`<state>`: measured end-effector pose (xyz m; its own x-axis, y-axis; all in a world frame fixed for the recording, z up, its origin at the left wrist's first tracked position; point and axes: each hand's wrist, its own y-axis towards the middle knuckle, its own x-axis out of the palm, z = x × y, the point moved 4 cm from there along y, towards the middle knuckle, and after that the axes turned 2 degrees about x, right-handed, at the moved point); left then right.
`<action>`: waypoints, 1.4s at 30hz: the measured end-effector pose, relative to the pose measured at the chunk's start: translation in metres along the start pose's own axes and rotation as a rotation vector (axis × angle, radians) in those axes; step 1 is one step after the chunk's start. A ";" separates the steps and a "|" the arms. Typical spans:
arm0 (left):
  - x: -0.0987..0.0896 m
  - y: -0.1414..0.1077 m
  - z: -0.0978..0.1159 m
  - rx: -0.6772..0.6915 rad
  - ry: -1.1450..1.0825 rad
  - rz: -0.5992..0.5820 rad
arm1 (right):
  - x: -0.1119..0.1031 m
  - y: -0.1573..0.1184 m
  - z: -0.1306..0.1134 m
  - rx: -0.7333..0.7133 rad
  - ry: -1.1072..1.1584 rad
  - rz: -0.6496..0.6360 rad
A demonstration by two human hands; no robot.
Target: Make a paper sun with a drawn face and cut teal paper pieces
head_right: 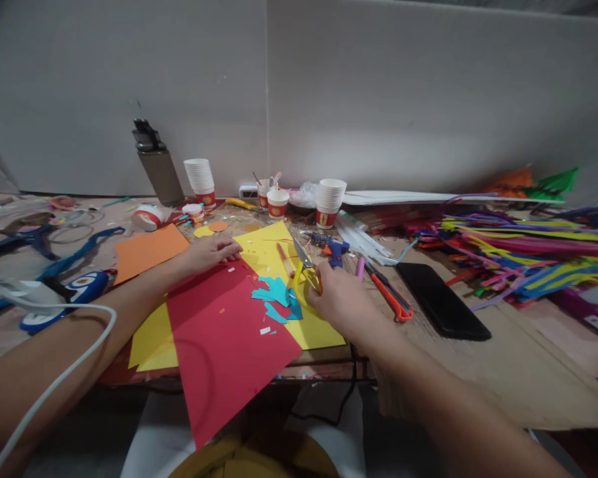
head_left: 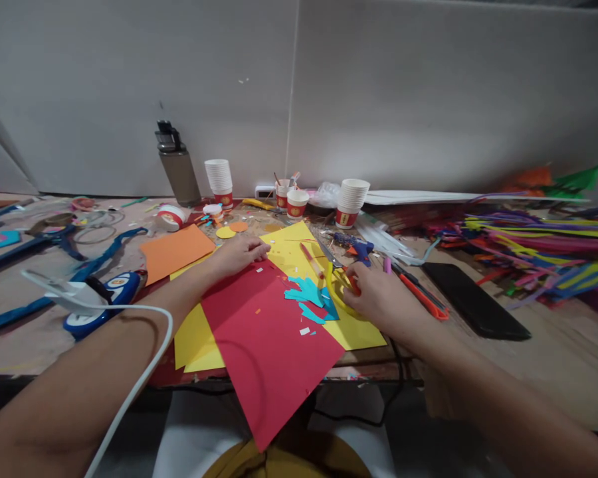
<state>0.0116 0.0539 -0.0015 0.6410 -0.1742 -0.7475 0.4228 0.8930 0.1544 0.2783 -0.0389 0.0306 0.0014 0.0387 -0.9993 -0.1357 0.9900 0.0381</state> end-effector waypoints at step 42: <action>0.038 -0.017 0.054 0.294 0.368 -0.292 | 0.004 0.027 -0.033 -0.336 0.450 0.010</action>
<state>0.0638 0.0098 0.0028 0.2264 -0.1929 -0.9547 0.7441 0.6667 0.0418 0.2419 -0.0164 0.0270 -0.4147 -0.0864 -0.9059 -0.4420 0.8893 0.1175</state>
